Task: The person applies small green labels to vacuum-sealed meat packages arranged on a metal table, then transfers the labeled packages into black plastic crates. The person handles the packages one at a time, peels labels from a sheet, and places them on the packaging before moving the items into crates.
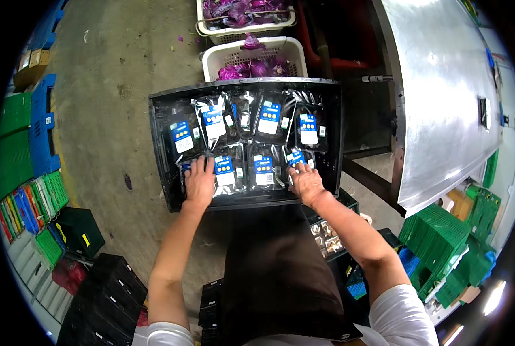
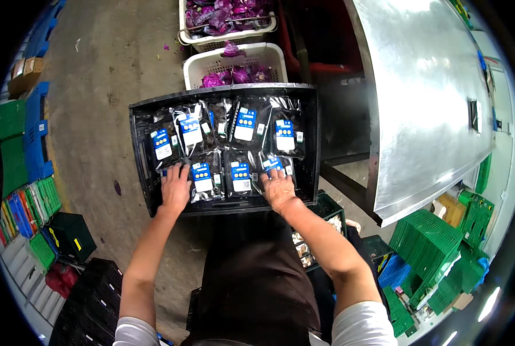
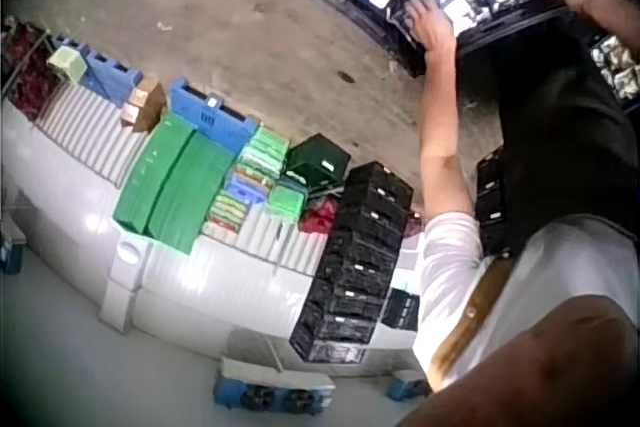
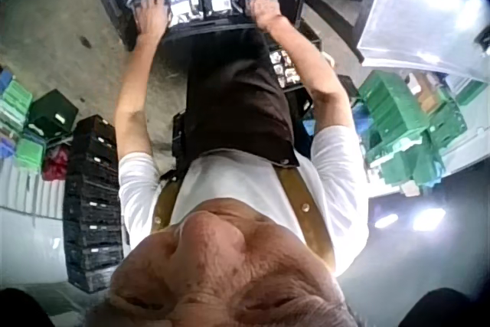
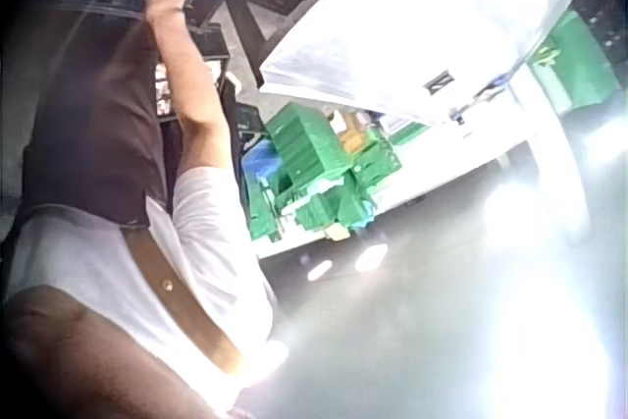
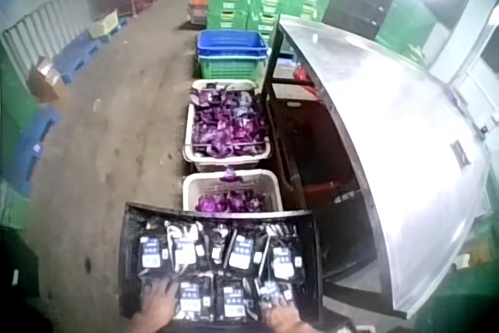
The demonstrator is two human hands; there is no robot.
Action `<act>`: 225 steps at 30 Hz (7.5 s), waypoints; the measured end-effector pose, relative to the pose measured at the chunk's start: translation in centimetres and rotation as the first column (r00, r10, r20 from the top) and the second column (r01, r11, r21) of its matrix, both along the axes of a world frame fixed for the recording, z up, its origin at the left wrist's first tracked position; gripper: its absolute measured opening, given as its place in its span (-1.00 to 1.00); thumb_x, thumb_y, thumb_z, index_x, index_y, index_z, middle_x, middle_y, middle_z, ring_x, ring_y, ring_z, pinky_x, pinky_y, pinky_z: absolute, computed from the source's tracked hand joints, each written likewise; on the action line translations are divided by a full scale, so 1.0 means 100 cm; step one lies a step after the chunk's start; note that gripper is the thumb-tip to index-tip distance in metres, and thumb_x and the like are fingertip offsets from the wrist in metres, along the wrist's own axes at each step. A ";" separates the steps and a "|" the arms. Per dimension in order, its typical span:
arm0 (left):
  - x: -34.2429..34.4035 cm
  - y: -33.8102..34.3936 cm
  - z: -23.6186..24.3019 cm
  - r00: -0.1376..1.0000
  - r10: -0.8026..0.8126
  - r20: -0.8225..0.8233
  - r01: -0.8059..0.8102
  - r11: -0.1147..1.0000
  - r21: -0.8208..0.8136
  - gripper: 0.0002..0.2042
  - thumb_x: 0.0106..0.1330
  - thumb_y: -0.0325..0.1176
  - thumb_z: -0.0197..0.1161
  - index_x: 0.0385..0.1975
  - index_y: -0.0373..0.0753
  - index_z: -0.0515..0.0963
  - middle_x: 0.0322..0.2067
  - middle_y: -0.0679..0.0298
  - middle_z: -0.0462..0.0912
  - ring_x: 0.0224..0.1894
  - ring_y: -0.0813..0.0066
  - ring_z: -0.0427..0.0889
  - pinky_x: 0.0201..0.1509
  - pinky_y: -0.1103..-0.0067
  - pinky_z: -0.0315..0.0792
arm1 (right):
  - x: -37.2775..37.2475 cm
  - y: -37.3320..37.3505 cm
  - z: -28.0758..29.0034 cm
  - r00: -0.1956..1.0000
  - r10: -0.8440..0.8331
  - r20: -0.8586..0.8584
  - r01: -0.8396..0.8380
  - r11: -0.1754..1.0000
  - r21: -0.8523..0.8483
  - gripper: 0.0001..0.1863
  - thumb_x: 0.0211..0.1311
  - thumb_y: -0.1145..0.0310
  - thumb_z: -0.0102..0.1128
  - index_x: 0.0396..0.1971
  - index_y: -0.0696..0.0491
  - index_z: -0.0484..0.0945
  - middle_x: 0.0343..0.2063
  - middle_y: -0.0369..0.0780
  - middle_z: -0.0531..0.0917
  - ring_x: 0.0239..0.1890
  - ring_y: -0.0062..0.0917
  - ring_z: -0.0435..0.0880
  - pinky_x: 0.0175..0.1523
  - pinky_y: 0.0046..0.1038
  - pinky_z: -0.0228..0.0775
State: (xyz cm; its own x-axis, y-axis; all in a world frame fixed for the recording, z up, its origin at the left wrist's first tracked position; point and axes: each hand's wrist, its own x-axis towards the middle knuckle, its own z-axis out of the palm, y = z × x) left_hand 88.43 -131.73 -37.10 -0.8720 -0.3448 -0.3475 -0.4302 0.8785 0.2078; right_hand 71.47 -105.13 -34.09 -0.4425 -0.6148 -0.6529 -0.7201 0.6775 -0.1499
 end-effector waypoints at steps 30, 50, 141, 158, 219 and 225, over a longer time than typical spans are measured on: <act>-0.073 -0.036 -0.090 0.982 0.148 -0.118 -0.144 0.989 0.040 -0.40 0.30 -0.29 0.14 0.30 -0.31 0.13 0.35 -0.08 0.03 0.42 0.01 -0.07 0.43 0.25 -0.10 | -0.097 -0.041 -0.097 0.808 -0.582 0.092 0.586 0.810 -0.030 -0.61 0.13 0.06 0.24 -0.45 0.15 0.63 -0.41 0.02 0.67 -0.27 -0.15 0.67 -0.13 -0.24 0.51; -0.018 -0.066 -0.144 -0.318 0.841 0.437 -0.369 -0.535 0.760 -0.88 0.31 -0.53 0.14 -0.27 -0.47 0.45 -0.41 0.10 0.56 -0.38 0.30 0.63 -0.17 0.44 0.66 | -0.021 -0.167 -0.120 0.718 -0.575 0.392 0.675 0.714 -0.189 -0.59 0.25 0.15 0.12 -0.12 0.22 0.49 -0.33 0.01 0.66 -0.19 -0.12 0.65 -0.09 -0.23 0.50; -0.171 -0.208 0.272 0.950 -0.311 0.021 0.252 0.808 0.532 -0.47 0.15 -0.08 0.37 -0.10 -0.46 0.48 -0.45 0.17 0.57 -0.46 0.40 0.46 -0.36 0.44 0.43 | 0.373 -0.036 0.327 -0.680 -0.675 0.287 0.533 -0.723 -0.439 -0.44 -0.07 -0.05 0.32 -0.26 0.14 0.48 -0.49 -0.13 0.63 -0.35 -0.25 0.65 -0.19 -0.26 0.44; -0.038 -0.089 0.390 0.829 -0.549 -0.110 0.542 0.737 0.403 -0.46 0.18 0.01 0.30 -0.12 -0.41 0.50 -0.43 0.19 0.60 -0.38 0.36 0.48 -0.15 0.37 0.39 | 0.487 0.083 0.415 -0.666 -0.673 0.321 0.423 -0.695 -0.581 -0.62 0.04 0.15 0.24 -0.26 0.12 0.46 -0.34 -0.06 0.65 -0.20 -0.19 0.66 -0.09 -0.22 0.45; 0.023 0.728 0.486 0.858 -0.345 0.379 -0.217 0.425 0.879 -0.68 0.30 -0.09 0.11 -0.65 0.01 0.24 -0.78 0.54 0.04 -0.79 0.66 -0.01 -0.74 0.64 -0.08 | 0.668 0.776 0.513 -0.934 -0.349 0.084 0.186 -0.671 -0.718 -0.67 0.09 0.20 0.16 -0.37 0.20 0.58 -0.36 0.08 0.64 -0.26 -0.09 0.66 -0.14 -0.15 0.50; 0.161 0.861 0.448 0.570 -0.616 0.544 -0.313 0.449 0.837 -0.68 0.28 -0.35 0.14 -0.67 -0.01 0.18 -0.73 0.51 0.07 -0.72 0.61 0.04 -0.61 0.58 0.03 | 0.820 0.890 0.493 -0.966 -0.198 -0.164 0.247 -0.537 -0.806 -0.63 0.07 0.20 0.28 -0.12 0.01 0.61 -0.23 -0.05 0.67 -0.10 -0.23 0.64 0.00 -0.25 0.45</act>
